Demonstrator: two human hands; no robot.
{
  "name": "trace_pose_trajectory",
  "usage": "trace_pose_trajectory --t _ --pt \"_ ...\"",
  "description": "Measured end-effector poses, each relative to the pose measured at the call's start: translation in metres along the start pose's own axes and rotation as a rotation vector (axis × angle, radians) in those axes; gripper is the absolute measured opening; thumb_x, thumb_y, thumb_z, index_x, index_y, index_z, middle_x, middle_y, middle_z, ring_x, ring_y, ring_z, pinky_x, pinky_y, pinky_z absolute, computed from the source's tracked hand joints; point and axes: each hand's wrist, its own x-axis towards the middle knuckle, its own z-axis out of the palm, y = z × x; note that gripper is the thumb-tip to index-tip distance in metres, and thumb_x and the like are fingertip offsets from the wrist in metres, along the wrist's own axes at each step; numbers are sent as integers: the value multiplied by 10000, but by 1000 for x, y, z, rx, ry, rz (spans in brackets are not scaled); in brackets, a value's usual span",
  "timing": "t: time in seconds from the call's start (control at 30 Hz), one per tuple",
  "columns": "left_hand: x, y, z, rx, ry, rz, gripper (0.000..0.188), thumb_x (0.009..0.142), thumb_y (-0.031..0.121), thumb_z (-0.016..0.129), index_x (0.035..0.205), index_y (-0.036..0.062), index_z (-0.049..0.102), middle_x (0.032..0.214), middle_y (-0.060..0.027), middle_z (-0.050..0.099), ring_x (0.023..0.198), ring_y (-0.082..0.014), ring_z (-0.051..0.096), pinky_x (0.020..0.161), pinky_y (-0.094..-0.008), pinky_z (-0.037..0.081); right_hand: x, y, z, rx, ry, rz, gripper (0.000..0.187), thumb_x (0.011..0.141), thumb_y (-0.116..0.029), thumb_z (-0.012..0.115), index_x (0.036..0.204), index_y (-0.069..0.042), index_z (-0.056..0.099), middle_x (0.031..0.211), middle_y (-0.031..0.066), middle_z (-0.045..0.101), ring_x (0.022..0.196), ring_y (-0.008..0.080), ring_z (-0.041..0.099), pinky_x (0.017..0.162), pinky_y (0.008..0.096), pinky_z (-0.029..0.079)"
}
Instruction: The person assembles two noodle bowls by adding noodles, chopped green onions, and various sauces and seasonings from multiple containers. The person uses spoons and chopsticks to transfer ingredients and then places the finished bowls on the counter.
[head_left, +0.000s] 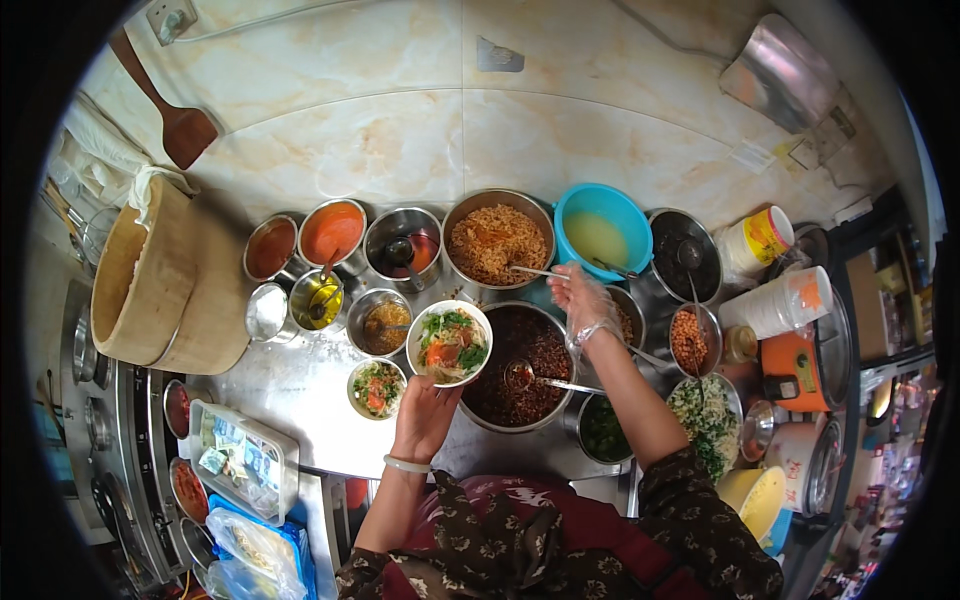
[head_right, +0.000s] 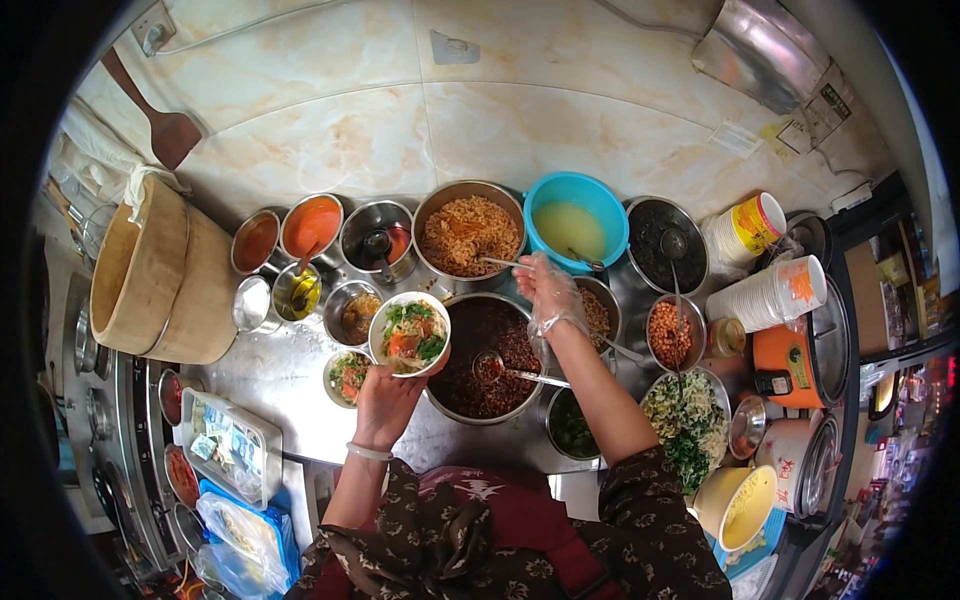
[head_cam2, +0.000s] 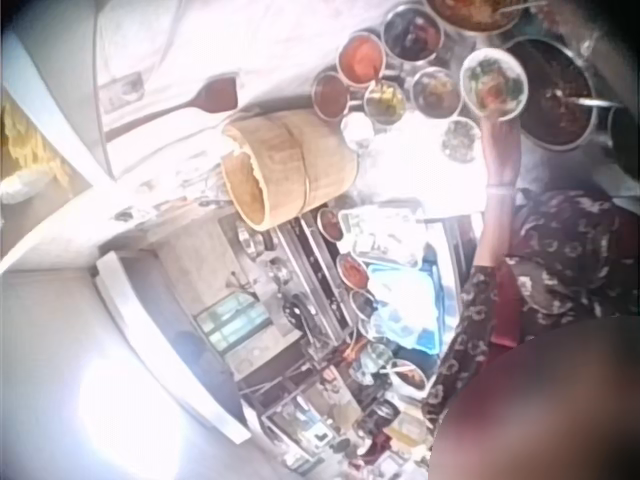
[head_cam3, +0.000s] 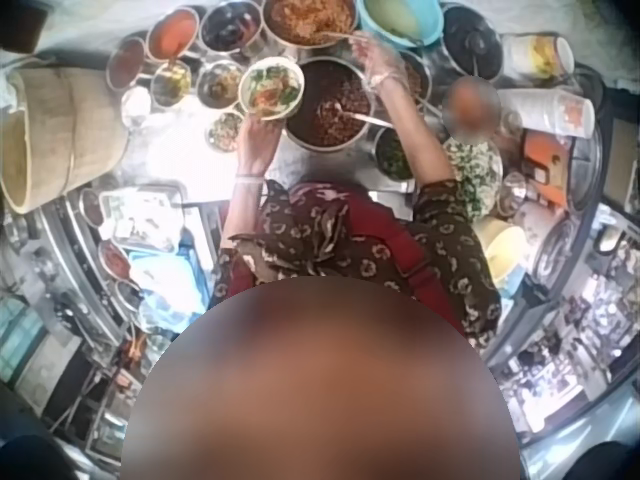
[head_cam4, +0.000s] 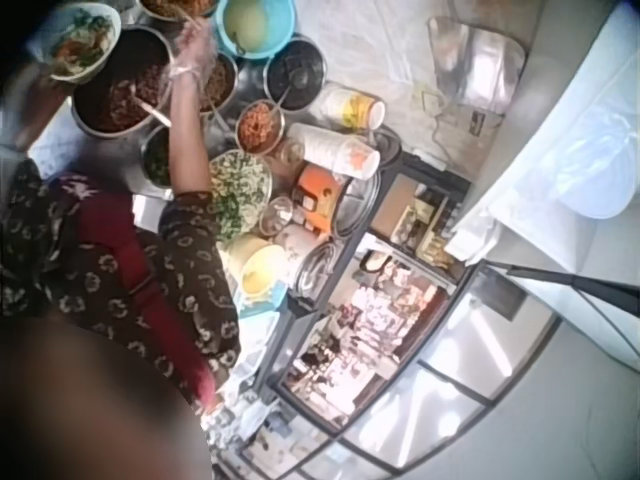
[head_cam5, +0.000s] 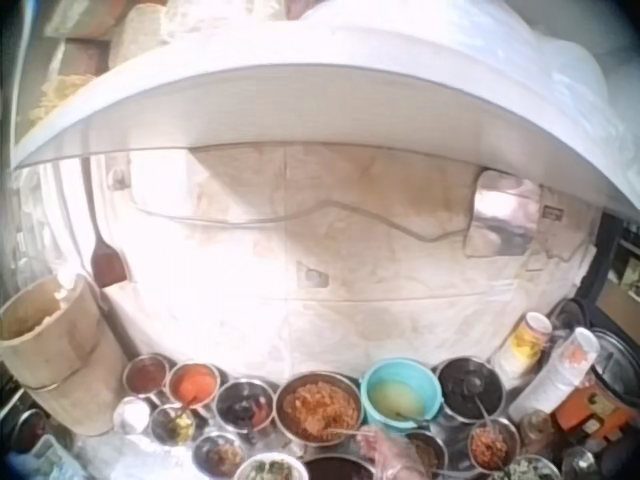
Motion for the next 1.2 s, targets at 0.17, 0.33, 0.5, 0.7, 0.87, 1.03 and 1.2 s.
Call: trace_pose_trajectory --t 0.17,0.33,0.5,0.7,0.87,1.03,1.2 --pt "16 -1 11 11 27 -4 473 882 260 576 1275 23 460 1267 -116 508 1204 -247 470 1109 -391 331 -25 -32 6 -26 -29 -123 412 975 -356 556 1073 35 639 851 101 683 689 106 590 655 226 497" --pt "31 -4 16 -3 -51 31 465 885 242 580 1270 8 466 1267 -103 519 1199 -229 478 1110 -371 326 -86 -65 11 -34 -201 -290 437 991 -368 551 1113 43 638 859 107 683 732 113 611 694 248 507" --pt "34 -6 12 -40 -56 27 445 886 208 572 1276 17 473 1273 -80 539 1196 -210 480 1117 -365 305 -138 -60 23 -582 -420 -710 247 972 -186 582 1111 9 642 964 121 707 793 192 651 710 300 533" --pt "31 -6 6 -18 -49 58 393 880 209 580 1230 50 501 1253 -57 545 1175 -195 481 1095 -350 315 -163 -56 23 -1149 -489 -1464 231 782 -57 711 1000 -16 645 1091 69 666 911 248 652 693 369 545" --pt "32 -6 1 -2 -15 87 461 877 215 581 1280 26 463 1280 -75 534 1203 -210 477 1107 -360 319 -167 -41 20 -1084 -571 -1377 273 786 -43 705 1052 -46 644 1104 106 671 897 259 673 679 362 557" --pt "31 -7 -5 -28 -23 73 486 872 210 589 1298 23 451 1285 -88 530 1203 -221 477 1105 -368 324 -125 -28 19 -675 -220 -962 202 927 8 559 1123 13 608 1078 179 681 883 248 699 767 326 575" --pt "16 -5 -15 6 5 84 507 874 220 583 1314 12 443 1295 -92 528 1191 -230 488 1106 -382 329 -56 -29 21 -878 -133 -844 209 981 -90 498 1114 -14 639 1042 170 691 931 286 677 832 373 543"
